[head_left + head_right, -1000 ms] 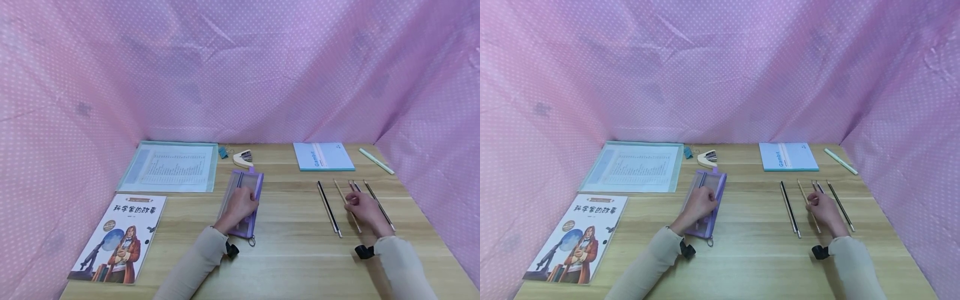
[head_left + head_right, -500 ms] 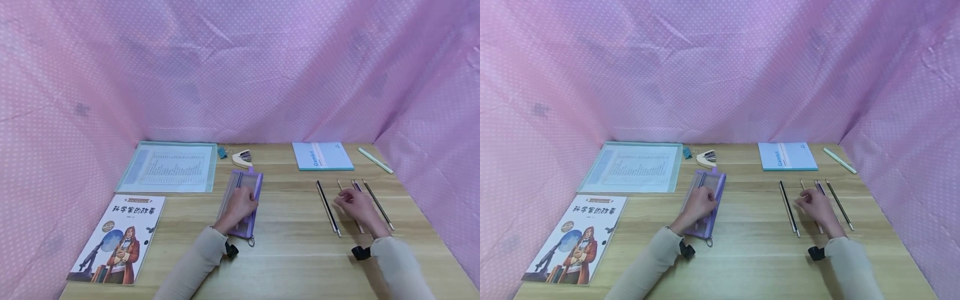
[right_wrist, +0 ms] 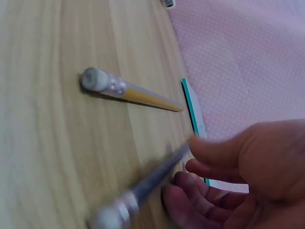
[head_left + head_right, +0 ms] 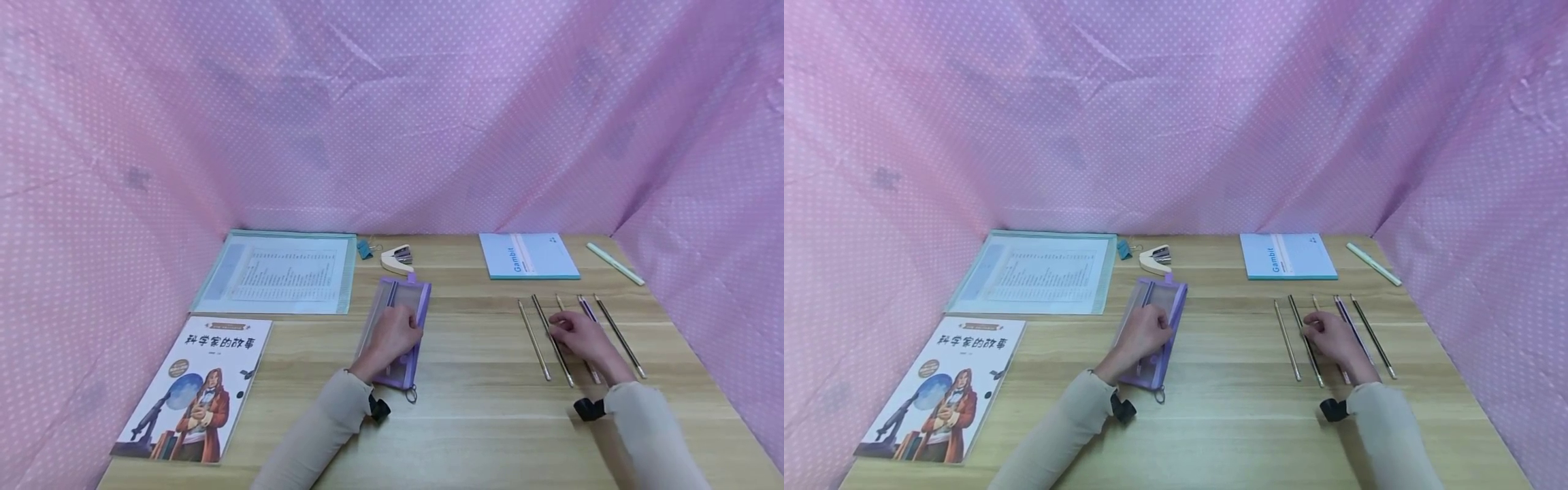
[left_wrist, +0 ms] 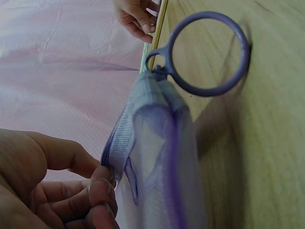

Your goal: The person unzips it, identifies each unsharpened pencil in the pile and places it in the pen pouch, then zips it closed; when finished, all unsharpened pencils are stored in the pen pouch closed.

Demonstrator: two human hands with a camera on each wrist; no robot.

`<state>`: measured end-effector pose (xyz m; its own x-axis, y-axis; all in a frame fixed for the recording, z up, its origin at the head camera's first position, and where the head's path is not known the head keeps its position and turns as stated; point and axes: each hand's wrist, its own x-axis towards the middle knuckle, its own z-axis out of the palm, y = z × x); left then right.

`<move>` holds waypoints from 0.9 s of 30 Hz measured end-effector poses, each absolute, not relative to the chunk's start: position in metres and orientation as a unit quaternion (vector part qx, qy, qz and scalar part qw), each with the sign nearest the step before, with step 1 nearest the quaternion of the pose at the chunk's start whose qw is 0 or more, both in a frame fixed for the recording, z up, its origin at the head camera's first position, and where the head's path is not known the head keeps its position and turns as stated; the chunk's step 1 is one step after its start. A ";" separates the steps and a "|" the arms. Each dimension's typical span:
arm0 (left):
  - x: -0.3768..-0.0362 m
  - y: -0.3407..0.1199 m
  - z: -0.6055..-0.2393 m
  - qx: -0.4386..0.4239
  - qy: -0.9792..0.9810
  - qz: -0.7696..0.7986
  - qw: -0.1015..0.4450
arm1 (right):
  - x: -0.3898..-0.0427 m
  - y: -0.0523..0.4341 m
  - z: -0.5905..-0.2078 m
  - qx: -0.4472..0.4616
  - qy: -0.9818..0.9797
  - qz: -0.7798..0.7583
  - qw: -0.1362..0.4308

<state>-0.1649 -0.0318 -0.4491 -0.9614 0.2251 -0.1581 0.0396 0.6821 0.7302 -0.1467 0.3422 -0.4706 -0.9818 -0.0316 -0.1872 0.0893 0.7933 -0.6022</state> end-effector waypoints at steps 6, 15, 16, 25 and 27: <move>-0.165 -0.032 -0.449 0.074 0.912 0.388 0.115 | -0.148 0.340 -0.471 -0.002 0.966 -0.249 0.070; -0.166 -0.032 -0.449 0.074 0.915 0.381 0.111 | -0.150 0.338 -0.467 -0.037 0.975 -0.212 0.061; -0.166 -0.031 -0.449 0.075 0.915 0.381 0.109 | -0.150 0.338 -0.466 -0.031 0.972 -0.224 0.072; -0.165 -0.032 -0.451 0.083 0.915 0.382 0.101 | -0.146 0.314 -0.450 0.014 0.897 -0.415 0.154; -0.165 -0.033 -0.451 0.082 0.915 0.383 0.099 | -0.148 0.300 -0.449 0.005 0.867 -0.466 0.178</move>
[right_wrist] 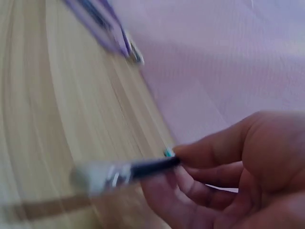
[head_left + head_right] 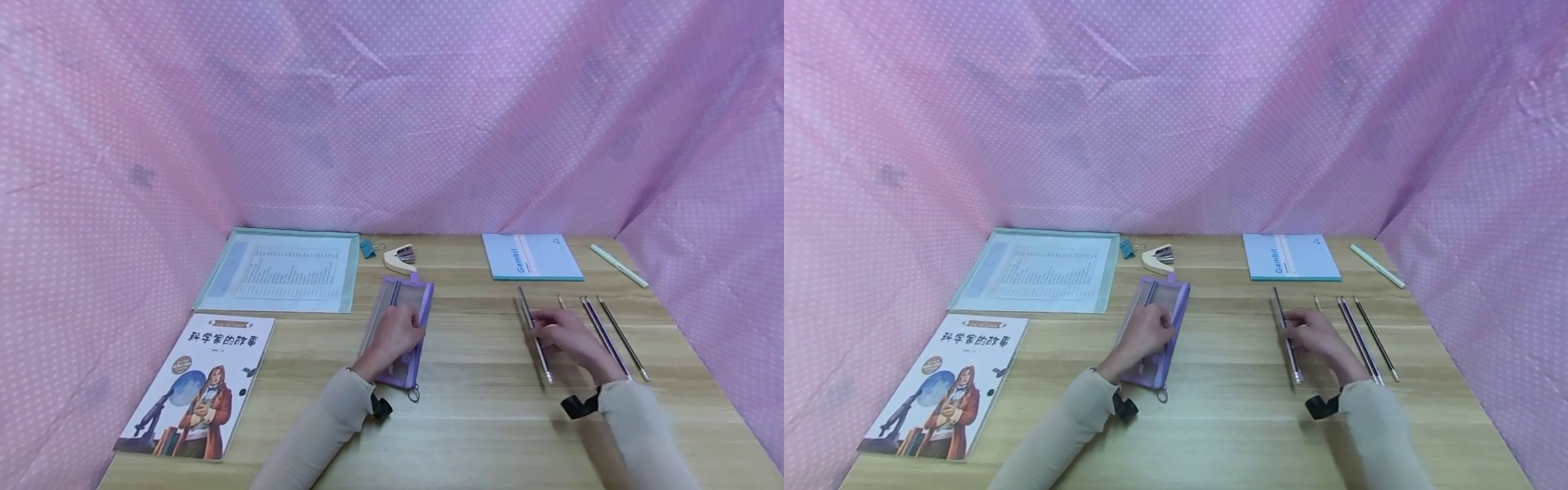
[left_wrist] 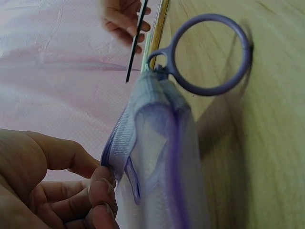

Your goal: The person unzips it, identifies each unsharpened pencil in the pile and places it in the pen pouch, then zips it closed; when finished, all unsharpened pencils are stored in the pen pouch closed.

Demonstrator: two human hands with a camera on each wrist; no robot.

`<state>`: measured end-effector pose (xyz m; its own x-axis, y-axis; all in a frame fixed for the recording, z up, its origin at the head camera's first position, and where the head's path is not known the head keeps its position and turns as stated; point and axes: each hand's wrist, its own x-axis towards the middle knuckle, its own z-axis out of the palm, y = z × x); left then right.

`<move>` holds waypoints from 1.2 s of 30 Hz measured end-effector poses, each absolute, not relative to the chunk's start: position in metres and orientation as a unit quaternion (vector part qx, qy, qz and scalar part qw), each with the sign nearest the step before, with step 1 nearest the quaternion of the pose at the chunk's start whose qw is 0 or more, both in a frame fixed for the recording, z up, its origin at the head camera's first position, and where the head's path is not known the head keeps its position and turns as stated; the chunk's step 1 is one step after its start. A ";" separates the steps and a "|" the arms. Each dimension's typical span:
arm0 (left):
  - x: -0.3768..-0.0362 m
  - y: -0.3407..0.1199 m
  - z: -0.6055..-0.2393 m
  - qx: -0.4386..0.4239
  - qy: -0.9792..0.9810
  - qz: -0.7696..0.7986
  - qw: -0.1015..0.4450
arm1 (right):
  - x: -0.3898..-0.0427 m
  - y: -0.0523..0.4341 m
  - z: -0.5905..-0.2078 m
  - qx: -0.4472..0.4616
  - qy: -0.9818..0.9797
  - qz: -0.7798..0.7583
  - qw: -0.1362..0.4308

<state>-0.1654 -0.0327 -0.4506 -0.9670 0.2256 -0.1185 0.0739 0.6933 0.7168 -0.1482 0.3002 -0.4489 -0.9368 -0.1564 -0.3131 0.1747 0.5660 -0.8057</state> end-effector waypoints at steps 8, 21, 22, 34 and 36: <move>-0.166 -0.034 -0.451 0.082 0.916 0.381 0.096 | -0.160 0.235 -0.465 -0.034 0.771 -0.565 0.290; -0.167 -0.034 -0.448 0.085 0.921 0.370 0.088 | -0.176 0.145 -0.482 -0.031 0.697 -0.653 0.296; -0.167 -0.033 -0.448 0.086 0.922 0.368 0.087 | -0.177 0.142 -0.482 -0.020 0.694 -0.659 0.289; -0.166 -0.033 -0.445 0.078 0.922 0.367 0.097 | -0.179 0.112 -0.479 0.073 0.719 -0.658 0.214; -0.166 -0.033 -0.444 0.074 0.921 0.370 0.100 | -0.179 0.111 -0.479 0.074 0.724 -0.653 0.212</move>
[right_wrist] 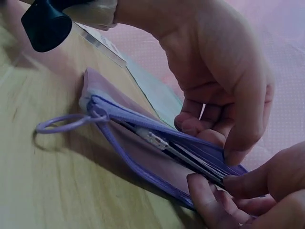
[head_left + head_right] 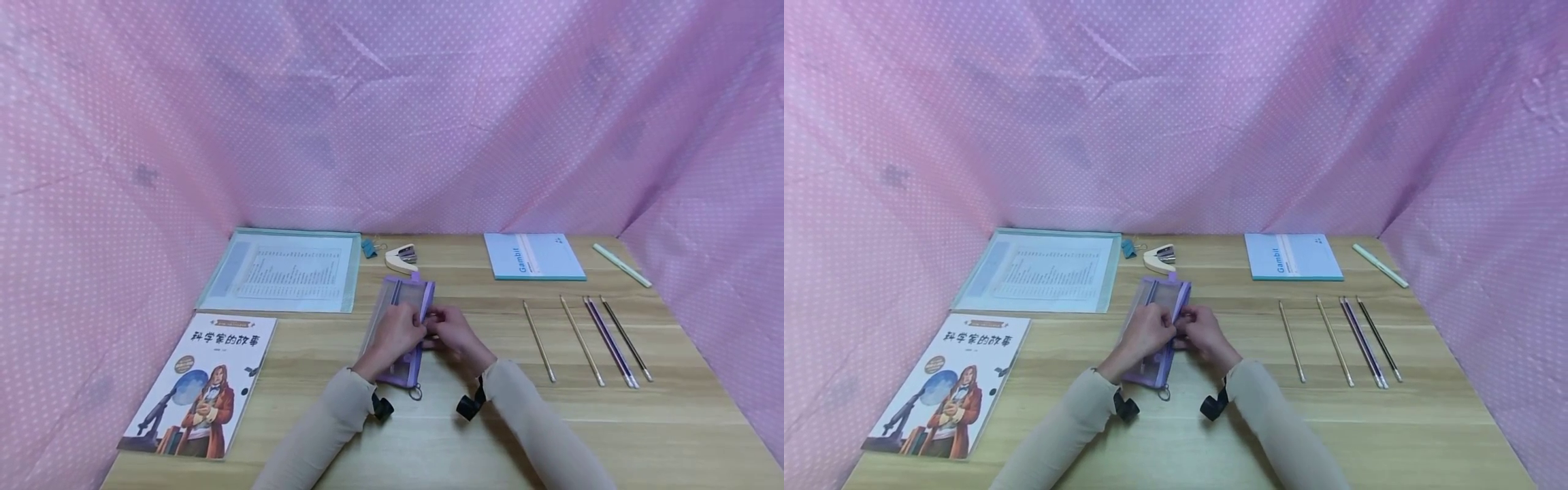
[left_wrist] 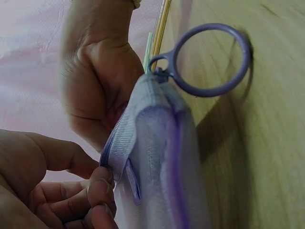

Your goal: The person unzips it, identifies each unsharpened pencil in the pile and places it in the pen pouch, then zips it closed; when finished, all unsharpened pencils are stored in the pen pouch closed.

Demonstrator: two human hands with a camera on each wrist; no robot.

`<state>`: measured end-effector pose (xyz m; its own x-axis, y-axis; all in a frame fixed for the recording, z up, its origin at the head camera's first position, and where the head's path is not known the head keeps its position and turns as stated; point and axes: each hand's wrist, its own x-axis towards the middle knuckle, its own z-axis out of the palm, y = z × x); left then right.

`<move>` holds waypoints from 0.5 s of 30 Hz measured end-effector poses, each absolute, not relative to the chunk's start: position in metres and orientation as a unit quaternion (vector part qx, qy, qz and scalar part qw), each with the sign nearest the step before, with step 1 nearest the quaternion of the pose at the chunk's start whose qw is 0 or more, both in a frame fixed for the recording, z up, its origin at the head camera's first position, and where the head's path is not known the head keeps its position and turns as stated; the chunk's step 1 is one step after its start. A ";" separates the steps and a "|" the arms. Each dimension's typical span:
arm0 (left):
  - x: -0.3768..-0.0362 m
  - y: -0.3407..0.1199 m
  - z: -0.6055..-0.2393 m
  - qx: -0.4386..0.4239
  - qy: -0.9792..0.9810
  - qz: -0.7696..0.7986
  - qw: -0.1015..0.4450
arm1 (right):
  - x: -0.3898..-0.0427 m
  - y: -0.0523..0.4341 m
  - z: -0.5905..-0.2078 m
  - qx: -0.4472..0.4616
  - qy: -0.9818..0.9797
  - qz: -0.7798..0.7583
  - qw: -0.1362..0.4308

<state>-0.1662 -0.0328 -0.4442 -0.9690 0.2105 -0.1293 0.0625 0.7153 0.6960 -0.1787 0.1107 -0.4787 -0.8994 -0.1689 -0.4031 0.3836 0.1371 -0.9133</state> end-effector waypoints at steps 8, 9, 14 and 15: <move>-0.167 -0.033 -0.442 0.081 0.922 0.366 0.098 | -0.178 0.116 -0.477 0.073 0.737 -0.636 0.218; -0.167 -0.033 -0.443 0.082 0.922 0.366 0.098 | -0.179 0.118 -0.476 0.078 0.735 -0.637 0.219; -0.166 -0.032 -0.444 0.077 0.922 0.364 0.103 | -0.194 0.135 -0.472 0.124 0.716 -0.657 0.201; -0.166 -0.032 -0.445 0.076 0.923 0.364 0.104 | -0.199 0.138 -0.471 0.128 0.715 -0.658 0.196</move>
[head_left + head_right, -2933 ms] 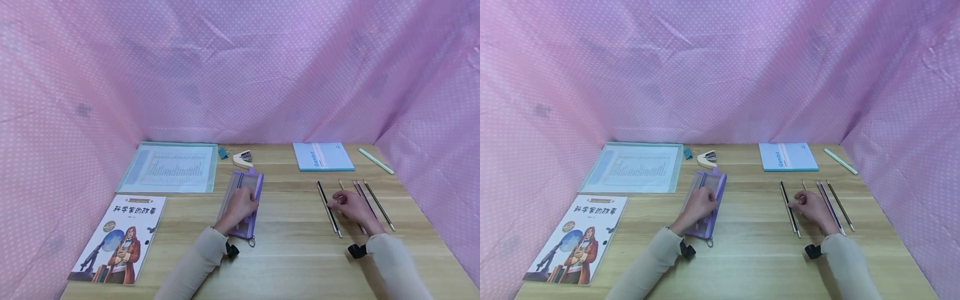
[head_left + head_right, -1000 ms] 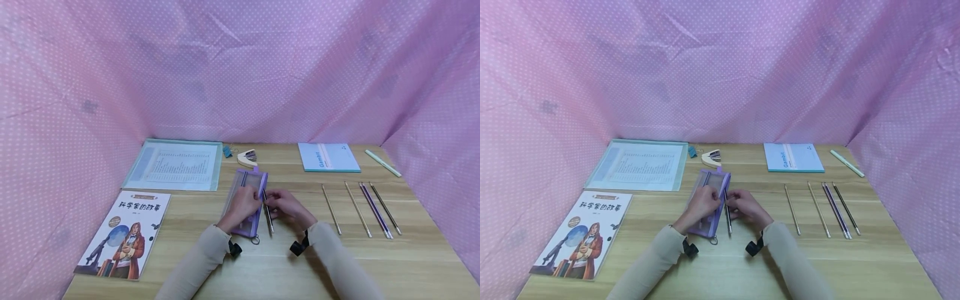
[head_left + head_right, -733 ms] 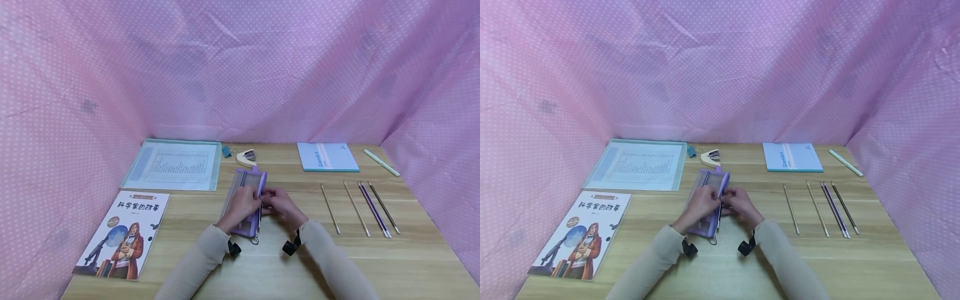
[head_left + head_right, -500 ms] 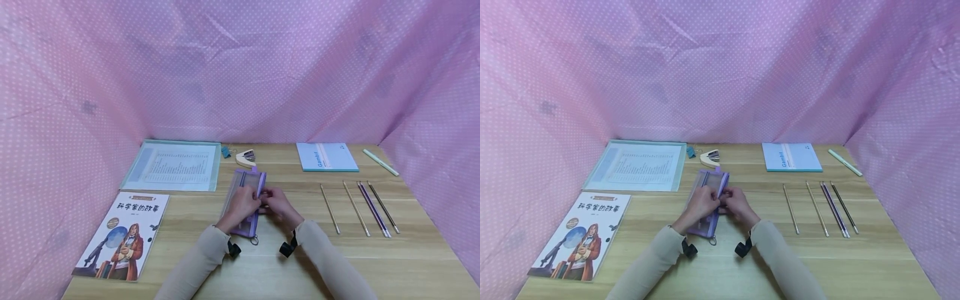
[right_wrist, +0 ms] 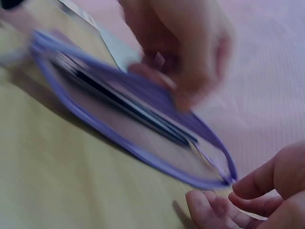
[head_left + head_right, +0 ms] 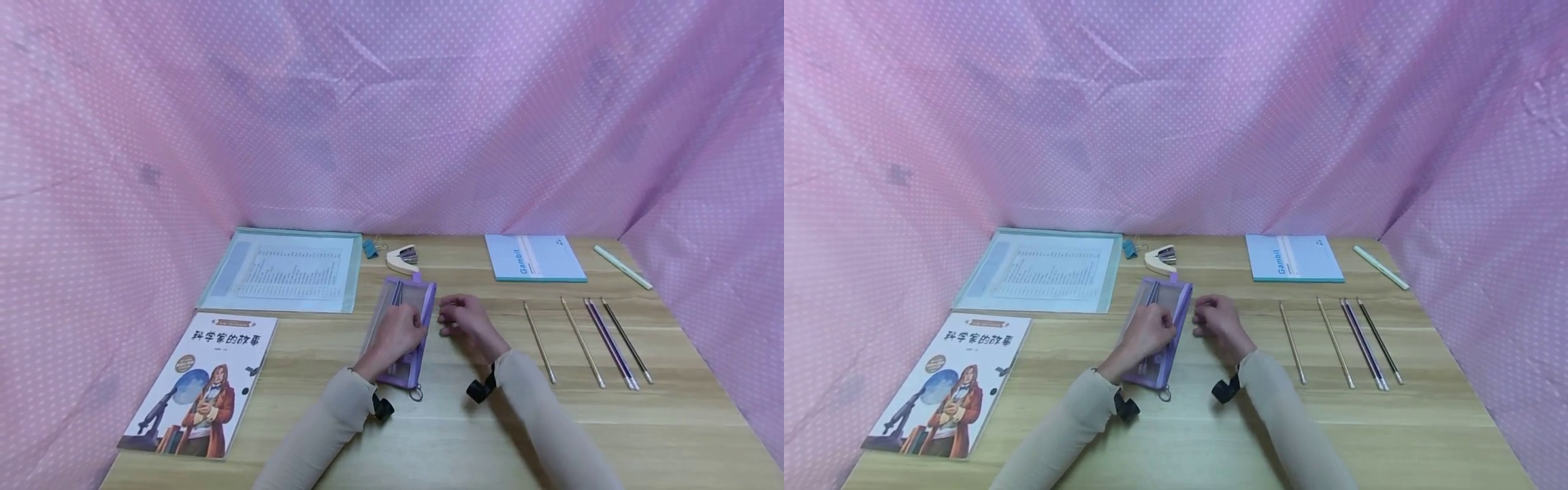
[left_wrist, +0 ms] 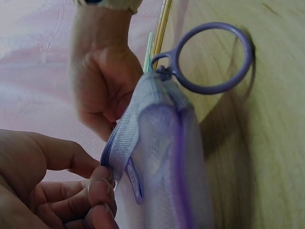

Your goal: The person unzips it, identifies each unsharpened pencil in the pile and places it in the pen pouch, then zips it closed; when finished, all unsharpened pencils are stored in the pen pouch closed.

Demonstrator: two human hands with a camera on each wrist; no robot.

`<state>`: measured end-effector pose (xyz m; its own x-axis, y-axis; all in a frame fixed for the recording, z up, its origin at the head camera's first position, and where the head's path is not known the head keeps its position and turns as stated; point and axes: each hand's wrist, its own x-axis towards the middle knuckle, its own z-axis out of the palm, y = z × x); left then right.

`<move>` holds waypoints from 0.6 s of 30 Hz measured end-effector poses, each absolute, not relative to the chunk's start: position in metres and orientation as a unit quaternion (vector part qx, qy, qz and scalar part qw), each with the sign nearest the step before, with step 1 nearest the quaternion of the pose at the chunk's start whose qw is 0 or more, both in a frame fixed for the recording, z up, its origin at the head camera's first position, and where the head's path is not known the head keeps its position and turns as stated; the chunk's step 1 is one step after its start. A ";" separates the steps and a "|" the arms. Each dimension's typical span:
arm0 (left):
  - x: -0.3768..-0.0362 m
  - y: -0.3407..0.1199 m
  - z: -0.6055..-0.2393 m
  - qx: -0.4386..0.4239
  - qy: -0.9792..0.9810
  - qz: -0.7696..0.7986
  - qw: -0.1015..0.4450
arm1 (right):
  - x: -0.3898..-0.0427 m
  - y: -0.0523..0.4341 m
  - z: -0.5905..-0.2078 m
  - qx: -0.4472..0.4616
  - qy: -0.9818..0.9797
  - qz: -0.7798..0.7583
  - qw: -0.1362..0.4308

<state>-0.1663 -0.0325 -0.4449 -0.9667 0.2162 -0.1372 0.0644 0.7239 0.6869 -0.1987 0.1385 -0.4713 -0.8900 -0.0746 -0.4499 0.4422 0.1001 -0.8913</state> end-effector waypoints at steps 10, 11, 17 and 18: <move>-0.166 -0.034 -0.448 0.084 0.921 0.369 0.093 | -0.249 0.151 -0.473 0.081 0.764 -0.622 0.152; -0.166 -0.034 -0.449 0.087 0.921 0.368 0.089 | -0.253 0.150 -0.473 0.073 0.765 -0.622 0.152; -0.167 -0.034 -0.449 0.092 0.923 0.364 0.083 | -0.267 0.139 -0.472 0.029 0.776 -0.604 0.178; -0.167 -0.034 -0.449 0.092 0.924 0.363 0.083 | -0.268 0.138 -0.471 0.025 0.780 -0.599 0.181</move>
